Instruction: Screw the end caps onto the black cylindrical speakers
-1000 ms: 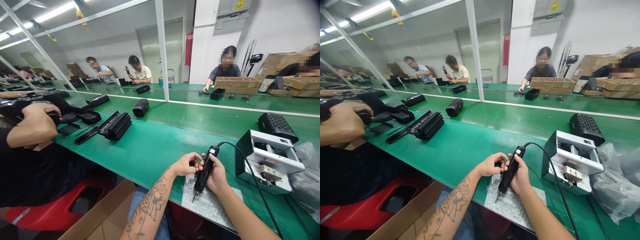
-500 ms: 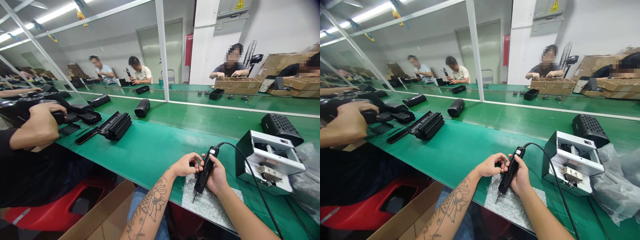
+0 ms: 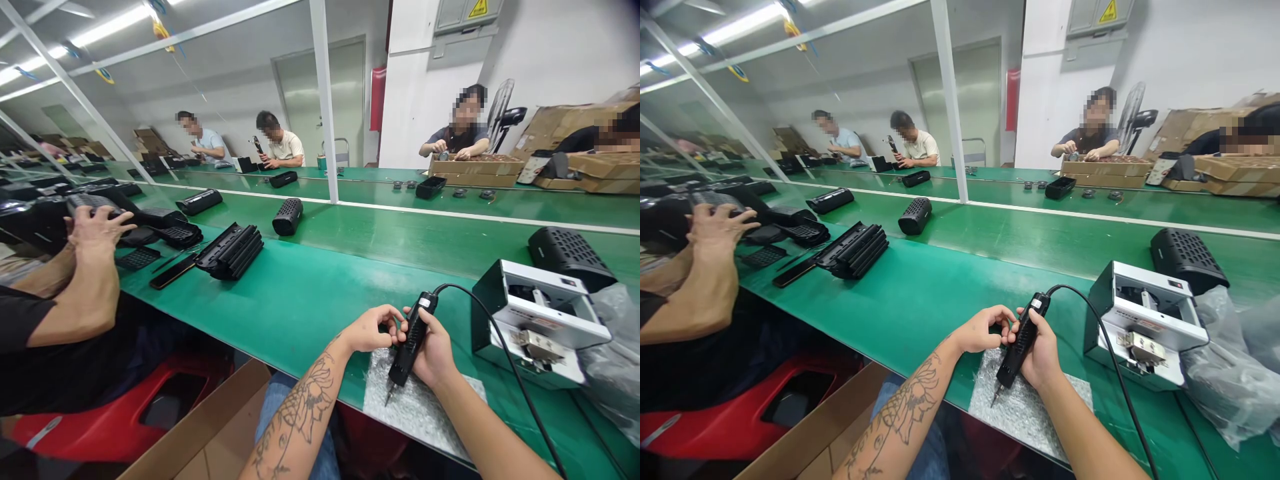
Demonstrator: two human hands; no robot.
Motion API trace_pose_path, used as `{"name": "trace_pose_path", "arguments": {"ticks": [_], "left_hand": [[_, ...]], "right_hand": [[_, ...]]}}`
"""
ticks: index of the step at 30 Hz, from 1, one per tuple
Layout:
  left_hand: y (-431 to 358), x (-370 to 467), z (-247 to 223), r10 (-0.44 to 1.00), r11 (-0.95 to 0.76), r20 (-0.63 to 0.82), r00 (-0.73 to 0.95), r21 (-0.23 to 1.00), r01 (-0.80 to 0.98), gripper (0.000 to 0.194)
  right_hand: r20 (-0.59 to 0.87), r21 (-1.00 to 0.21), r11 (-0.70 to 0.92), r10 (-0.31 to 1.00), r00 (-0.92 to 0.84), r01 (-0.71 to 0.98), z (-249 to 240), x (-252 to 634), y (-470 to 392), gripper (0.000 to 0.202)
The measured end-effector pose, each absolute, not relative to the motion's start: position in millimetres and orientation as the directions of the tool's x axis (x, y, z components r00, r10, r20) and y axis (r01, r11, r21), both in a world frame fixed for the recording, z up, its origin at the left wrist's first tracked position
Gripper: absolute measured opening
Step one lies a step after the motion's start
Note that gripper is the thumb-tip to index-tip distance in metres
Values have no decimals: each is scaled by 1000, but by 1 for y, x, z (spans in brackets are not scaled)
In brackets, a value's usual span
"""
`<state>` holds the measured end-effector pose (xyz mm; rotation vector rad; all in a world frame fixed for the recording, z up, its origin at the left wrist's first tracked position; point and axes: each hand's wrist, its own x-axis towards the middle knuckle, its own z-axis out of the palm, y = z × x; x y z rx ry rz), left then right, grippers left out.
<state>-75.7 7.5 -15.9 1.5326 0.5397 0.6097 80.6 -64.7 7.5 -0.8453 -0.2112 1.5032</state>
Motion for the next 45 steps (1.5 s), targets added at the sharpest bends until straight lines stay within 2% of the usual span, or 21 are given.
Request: {"name": "trace_pose_path", "arguments": {"ticks": [25,31,34,37,41,45], "left_hand": [[7,-75,-16,672,-44,49,739,999,-26,54],[17,-74,-18,724,-87,16,690,994,68,47],[52,-94,-15,869,-158,56,491,973,169,47],[108,-135,-8,980,-192,165,109,929,316,56],[190,-199,2,890,-84,282,-357,873,480,69],[260,-239,4,756,15,356,-548,829,559,92]], "right_hand": [[-366,-607,-141,923,117,-782,1,83,-64,34],[-377,-605,-156,920,108,-781,0,85,-65,32],[-390,-600,-165,915,105,-783,-1,86,-66,32],[-405,-591,-170,908,108,-788,0,85,-68,32],[-444,-580,-189,889,113,-792,3,81,-70,33],[-501,-567,-236,859,103,-790,-5,84,-70,38]]}}
